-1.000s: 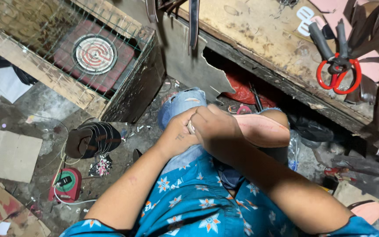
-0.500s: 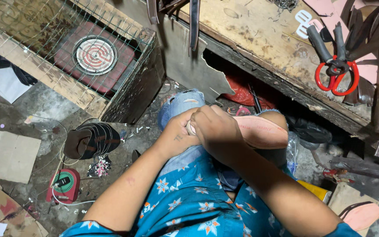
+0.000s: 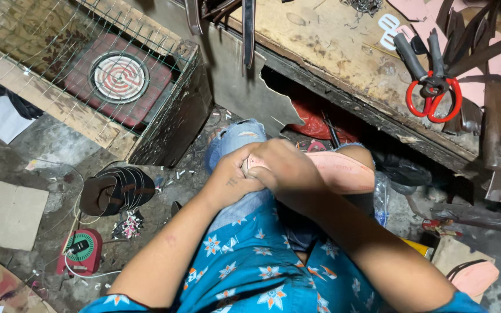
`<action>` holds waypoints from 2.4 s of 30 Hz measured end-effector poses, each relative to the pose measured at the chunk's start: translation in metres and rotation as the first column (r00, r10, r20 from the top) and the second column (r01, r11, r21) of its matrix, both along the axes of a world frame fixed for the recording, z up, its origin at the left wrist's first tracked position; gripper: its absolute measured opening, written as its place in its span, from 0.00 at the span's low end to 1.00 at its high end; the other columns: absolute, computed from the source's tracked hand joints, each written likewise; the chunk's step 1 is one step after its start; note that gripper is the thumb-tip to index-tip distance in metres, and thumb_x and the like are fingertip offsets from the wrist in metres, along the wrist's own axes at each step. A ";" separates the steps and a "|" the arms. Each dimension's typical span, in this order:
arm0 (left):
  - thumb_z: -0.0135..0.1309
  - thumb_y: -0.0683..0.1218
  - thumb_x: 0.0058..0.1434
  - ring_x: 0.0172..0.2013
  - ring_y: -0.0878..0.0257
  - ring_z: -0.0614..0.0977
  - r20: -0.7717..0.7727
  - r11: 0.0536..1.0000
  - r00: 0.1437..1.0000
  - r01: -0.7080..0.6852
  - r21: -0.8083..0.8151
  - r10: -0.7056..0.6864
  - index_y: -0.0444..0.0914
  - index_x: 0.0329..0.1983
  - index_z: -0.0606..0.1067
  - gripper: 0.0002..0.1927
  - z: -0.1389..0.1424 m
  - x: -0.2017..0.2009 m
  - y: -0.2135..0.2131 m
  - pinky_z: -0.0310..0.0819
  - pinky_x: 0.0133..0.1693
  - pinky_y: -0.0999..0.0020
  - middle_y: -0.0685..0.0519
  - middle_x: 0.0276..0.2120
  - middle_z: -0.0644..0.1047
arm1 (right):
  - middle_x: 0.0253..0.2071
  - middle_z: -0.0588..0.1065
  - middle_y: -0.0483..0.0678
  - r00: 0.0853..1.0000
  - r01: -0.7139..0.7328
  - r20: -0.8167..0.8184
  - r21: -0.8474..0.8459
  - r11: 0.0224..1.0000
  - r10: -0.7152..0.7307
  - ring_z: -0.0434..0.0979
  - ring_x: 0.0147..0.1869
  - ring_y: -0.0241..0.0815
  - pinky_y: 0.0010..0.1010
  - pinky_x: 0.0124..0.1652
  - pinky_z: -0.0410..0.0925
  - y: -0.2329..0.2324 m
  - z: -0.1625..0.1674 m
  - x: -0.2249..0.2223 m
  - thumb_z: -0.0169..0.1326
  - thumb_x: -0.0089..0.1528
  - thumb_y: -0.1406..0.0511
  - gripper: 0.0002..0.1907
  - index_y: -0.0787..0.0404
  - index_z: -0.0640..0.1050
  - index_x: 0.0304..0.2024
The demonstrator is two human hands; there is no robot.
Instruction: The person sits and assembles a shoe: they fit a pink insole into a shoe upper, press a wooden shoe last into the upper, trim excess material with red-handled shears, place the lasted shoe on a heating box, then fit the sole, press the parts together and tap/hammer the sole edge with a small tool to secure it.
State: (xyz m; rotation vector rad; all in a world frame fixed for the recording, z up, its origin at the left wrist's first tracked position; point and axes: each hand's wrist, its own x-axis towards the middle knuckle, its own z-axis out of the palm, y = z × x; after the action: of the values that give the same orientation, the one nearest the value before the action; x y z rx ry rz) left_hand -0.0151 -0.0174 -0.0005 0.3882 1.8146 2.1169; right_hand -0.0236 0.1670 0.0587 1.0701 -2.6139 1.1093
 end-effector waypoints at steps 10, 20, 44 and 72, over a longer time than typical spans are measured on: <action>0.67 0.37 0.53 0.51 0.69 0.77 -0.023 0.998 0.998 0.060 0.015 -0.060 0.35 0.57 0.73 0.27 -0.001 -0.003 -0.003 0.71 0.56 0.71 0.56 0.48 0.78 | 0.55 0.71 0.65 0.536 0.834 -0.479 0.425 0.351 -0.695 0.69 0.61 0.64 0.51 0.60 0.64 0.262 0.003 -0.022 0.65 0.63 0.57 0.25 0.70 0.75 0.52; 0.68 0.37 0.53 0.51 0.68 0.77 -0.037 0.998 0.998 0.059 -0.005 -0.059 0.35 0.55 0.73 0.27 0.003 -0.003 0.007 0.72 0.56 0.71 0.55 0.48 0.77 | 0.52 0.73 0.69 0.404 0.818 -0.151 0.501 0.283 -0.902 0.75 0.53 0.69 0.52 0.52 0.68 0.343 0.001 -0.019 0.65 0.63 0.56 0.28 0.70 0.76 0.57; 0.69 0.39 0.58 0.51 0.66 0.76 -0.046 0.998 0.997 0.053 -0.037 -0.055 0.35 0.55 0.72 0.24 -0.012 -0.005 -0.007 0.73 0.57 0.68 0.54 0.47 0.76 | 0.28 0.78 0.52 0.764 0.510 0.460 -0.002 0.860 -0.452 0.81 0.31 0.45 0.37 0.35 0.72 0.057 0.003 0.098 0.56 0.60 0.60 0.24 0.60 0.72 0.58; 0.66 0.39 0.56 0.54 0.67 0.77 -0.037 0.997 0.998 0.060 0.052 -0.058 0.35 0.61 0.72 0.29 -0.015 -0.004 -0.007 0.71 0.59 0.70 0.55 0.52 0.77 | 0.29 0.79 0.51 0.659 0.445 0.582 0.207 0.871 -0.475 0.80 0.31 0.47 0.38 0.34 0.71 0.048 -0.013 0.089 0.55 0.62 0.58 0.17 0.61 0.75 0.48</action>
State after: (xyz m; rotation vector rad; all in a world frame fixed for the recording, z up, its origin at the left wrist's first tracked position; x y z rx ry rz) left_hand -0.0189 -0.0243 -0.0156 0.4895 1.7472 2.1343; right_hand 0.0654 0.2153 0.0456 -0.0508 -3.1227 1.4385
